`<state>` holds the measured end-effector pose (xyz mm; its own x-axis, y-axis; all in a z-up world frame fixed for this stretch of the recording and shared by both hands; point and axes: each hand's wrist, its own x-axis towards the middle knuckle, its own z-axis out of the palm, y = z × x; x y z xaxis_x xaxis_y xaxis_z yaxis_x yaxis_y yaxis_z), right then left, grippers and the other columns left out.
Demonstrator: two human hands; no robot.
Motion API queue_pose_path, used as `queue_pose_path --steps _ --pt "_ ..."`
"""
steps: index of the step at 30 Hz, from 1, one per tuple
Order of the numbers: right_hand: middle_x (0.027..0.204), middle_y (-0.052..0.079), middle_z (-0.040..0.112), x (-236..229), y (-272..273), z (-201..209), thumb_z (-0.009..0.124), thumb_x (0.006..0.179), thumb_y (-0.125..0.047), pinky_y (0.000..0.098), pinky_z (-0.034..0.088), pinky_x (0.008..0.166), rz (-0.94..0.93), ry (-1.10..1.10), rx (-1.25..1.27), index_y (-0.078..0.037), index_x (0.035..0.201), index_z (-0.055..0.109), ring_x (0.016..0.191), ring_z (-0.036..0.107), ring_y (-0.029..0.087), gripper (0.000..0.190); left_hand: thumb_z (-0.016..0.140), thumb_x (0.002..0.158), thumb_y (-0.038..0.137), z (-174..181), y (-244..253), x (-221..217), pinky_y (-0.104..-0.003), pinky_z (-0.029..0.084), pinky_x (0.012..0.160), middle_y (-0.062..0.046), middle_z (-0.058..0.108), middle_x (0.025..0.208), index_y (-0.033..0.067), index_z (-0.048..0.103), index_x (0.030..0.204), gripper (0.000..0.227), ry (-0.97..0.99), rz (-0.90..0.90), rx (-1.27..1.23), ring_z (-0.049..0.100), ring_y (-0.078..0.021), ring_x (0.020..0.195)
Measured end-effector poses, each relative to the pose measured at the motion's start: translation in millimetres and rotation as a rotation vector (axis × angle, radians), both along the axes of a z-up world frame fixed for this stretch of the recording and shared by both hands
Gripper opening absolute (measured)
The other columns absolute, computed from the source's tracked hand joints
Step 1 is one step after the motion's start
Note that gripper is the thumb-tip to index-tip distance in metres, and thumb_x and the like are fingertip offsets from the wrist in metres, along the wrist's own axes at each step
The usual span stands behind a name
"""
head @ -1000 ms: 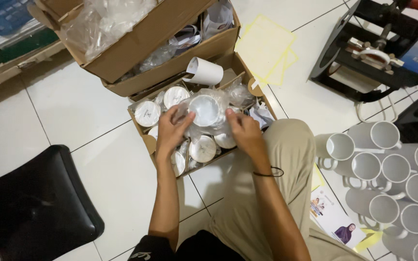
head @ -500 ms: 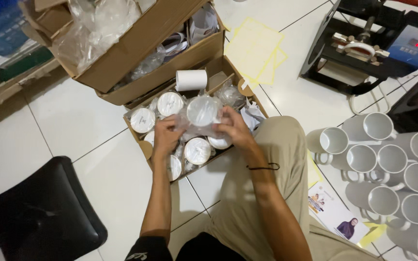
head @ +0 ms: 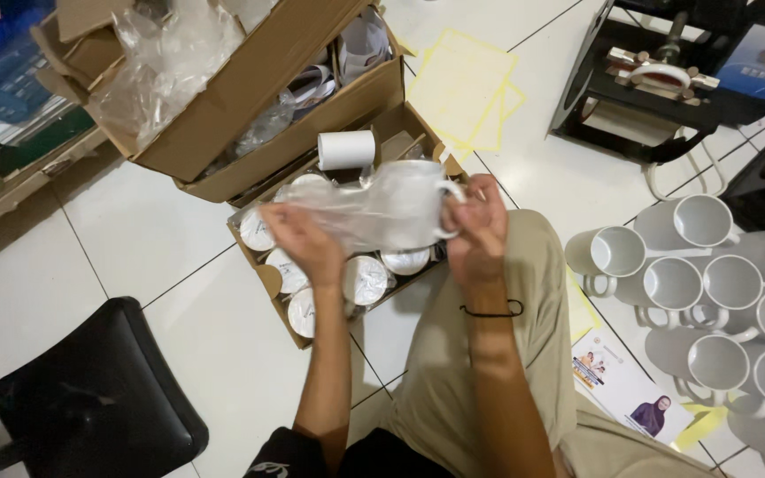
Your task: The person sits on the floor and applies printed transfer sheets to white ceramic mugs. They peel the backing from the transfer, wrap it around the mug, and place the mug into a heat press machine to set the image. The person repeats this process for multiple mugs.
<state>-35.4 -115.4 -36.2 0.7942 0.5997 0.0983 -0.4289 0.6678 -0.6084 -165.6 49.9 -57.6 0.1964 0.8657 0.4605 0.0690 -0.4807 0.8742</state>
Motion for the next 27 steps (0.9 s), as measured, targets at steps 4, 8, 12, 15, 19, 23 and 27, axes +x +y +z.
queue_pose_path --steps 4,8,12,15,19,23,27 --pt "0.068 0.001 0.038 7.6 -2.3 -22.8 0.062 0.086 -0.036 0.0171 0.034 0.047 -0.379 -0.024 -0.008 -0.010 0.093 0.041 0.058 0.042 0.008 0.034 0.057 0.107 0.035 56.0 14.7 3.5 -0.041 0.034 0.110 -0.014 0.046 0.117 0.0051 0.039 0.126 0.039 -0.131 -0.005 0.037 0.041 -0.0198 0.111" --pt "0.063 0.000 0.038 4.6 -2.0 -20.1 0.064 0.088 -0.053 0.0185 0.031 0.048 -0.616 -0.144 -0.126 -0.014 0.086 0.041 0.054 0.040 0.006 0.046 0.069 0.092 -0.009 11.8 45.2 69.1 -0.037 0.032 0.110 -0.009 0.049 0.115 0.0056 0.044 0.122 0.042 -0.093 -0.020 0.256 0.051 -0.0210 0.112" --pt "0.064 -0.002 0.041 4.7 -0.1 -29.0 0.063 0.091 -0.057 0.0174 0.032 0.048 -0.630 -0.122 -0.141 -0.015 0.088 0.041 0.053 0.042 0.005 0.048 0.050 0.076 -0.028 1.3 43.0 125.3 -0.042 0.046 0.095 -0.007 0.047 0.096 0.0031 0.057 0.092 0.036 0.109 -0.281 0.435 0.054 -0.0299 0.091" --pt "0.061 -0.001 0.041 7.5 1.5 -34.4 0.066 0.088 -0.056 0.0157 0.032 0.048 -0.640 -0.156 -0.147 -0.015 0.085 0.041 0.052 0.039 0.004 0.048 0.058 0.075 -0.027 -24.0 53.3 154.8 -0.060 0.054 0.093 -0.030 0.056 0.119 -0.0156 0.065 0.097 0.025 0.560 -0.563 0.340 0.059 -0.0551 0.106" --pt "0.060 0.000 0.042 6.2 5.8 -24.6 0.062 0.090 -0.049 0.0171 0.031 0.046 -0.654 -0.156 -0.170 -0.013 0.082 0.042 0.050 0.039 0.004 0.042 0.067 0.074 0.013 -78.8 72.3 188.2 -0.061 0.047 0.105 -0.028 0.063 0.120 -0.0029 0.066 0.117 0.045 1.122 -0.789 -0.092 0.062 -0.0472 0.121" --pt "0.059 0.001 0.043 7.8 7.5 -34.7 0.062 0.090 -0.050 0.0170 0.031 0.046 -0.645 -0.163 -0.163 -0.012 0.081 0.043 0.050 0.040 0.003 0.043 0.062 0.093 0.034 -82.9 77.5 208.1 -0.065 0.049 0.098 -0.036 0.065 0.118 -0.0047 0.069 0.114 0.045 1.168 -0.827 -0.057 0.063 -0.0536 0.117" --pt "0.060 0.002 0.042 8.8 3.5 -30.3 0.063 0.091 -0.052 0.0177 0.031 0.047 -0.615 -0.152 -0.174 -0.012 0.080 0.042 0.051 0.039 0.005 0.046 0.073 0.087 0.009 -19.8 46.2 124.2 -0.050 0.049 0.101 -0.011 0.073 0.109 0.0115 0.076 0.108 0.021 0.545 -0.546 0.290 0.065 -0.0352 0.120"
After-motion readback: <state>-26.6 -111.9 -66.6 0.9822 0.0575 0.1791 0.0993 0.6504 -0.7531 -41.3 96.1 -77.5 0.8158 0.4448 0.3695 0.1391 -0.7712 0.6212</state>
